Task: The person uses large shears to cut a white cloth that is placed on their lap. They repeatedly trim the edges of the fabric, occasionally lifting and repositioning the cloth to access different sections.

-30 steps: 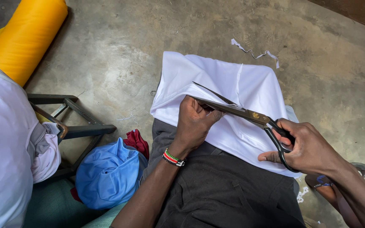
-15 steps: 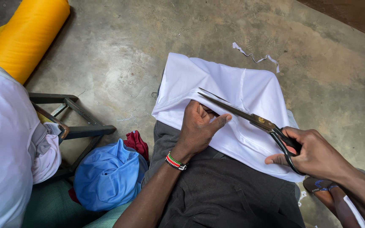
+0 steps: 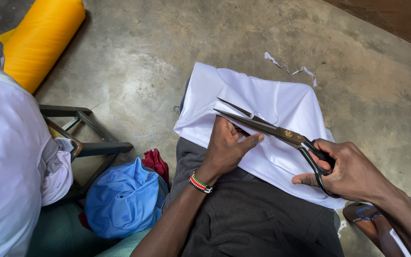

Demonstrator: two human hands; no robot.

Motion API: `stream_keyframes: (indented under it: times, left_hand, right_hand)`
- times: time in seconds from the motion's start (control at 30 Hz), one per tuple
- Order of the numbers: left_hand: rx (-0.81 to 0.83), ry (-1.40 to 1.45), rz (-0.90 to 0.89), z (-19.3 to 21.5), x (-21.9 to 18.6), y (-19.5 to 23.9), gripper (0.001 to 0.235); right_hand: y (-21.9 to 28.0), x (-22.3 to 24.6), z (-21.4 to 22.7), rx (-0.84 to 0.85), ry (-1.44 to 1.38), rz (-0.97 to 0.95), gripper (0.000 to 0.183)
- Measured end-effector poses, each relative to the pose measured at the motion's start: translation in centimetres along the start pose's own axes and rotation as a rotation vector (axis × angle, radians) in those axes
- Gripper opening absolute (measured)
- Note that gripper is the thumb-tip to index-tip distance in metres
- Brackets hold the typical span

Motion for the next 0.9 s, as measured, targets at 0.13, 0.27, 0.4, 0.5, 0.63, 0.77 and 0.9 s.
stream_keyframes:
  times: [0.13, 0.27, 0.4, 0.5, 0.63, 0.77, 0.9]
  left_hand:
    - [-0.008, 0.002, 0.004, 0.0, 0.1, 0.0, 0.057]
    - [-0.019, -0.015, 0.029, 0.1, 0.3, 0.1, 0.061]
    - [-0.023, 0.045, -0.045, 0.1, -0.5, -0.4, 0.050]
    - [-0.085, -0.286, -0.035, 1.9, -1.6, -0.7, 0.042]
    - [-0.050, -0.030, -0.171, 1.9, -1.6, -1.3, 0.012]
    - [-0.058, -0.003, -0.072, 2.0, -1.2, -1.0, 0.047]
    - [-0.064, -0.106, -0.008, 2.0, -0.8, -0.8, 0.041]
  right_hand:
    - [-0.5, -0.5, -0.3, -0.002, 0.015, 0.010, 0.076]
    - [-1.0, -1.2, -0.6, -0.018, 0.016, 0.000, 0.071]
    - [-0.7, -1.7, -0.6, -0.001, -0.039, -0.054, 0.065]
    - [-0.3, -2.4, -0.6, 0.005, -0.088, -0.078, 0.067]
    - [0.5, -2.6, -0.6, -0.045, -0.085, 0.023, 0.076]
    - [0.7, -2.3, -0.7, -0.015, -0.086, -0.018, 0.079]
    - [0.2, -0.9, -0.8, -0.013, -0.034, 0.012, 0.079]
Point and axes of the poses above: each hand's wrist, its own y-axis away from the middle knuckle, its own z-axis out of the back of the hand, x = y × z, the point moved 5 cm from there along -y, towards the middle knuckle, and after that the axes turned 14 degrees about -z, right-handed, at the moved point
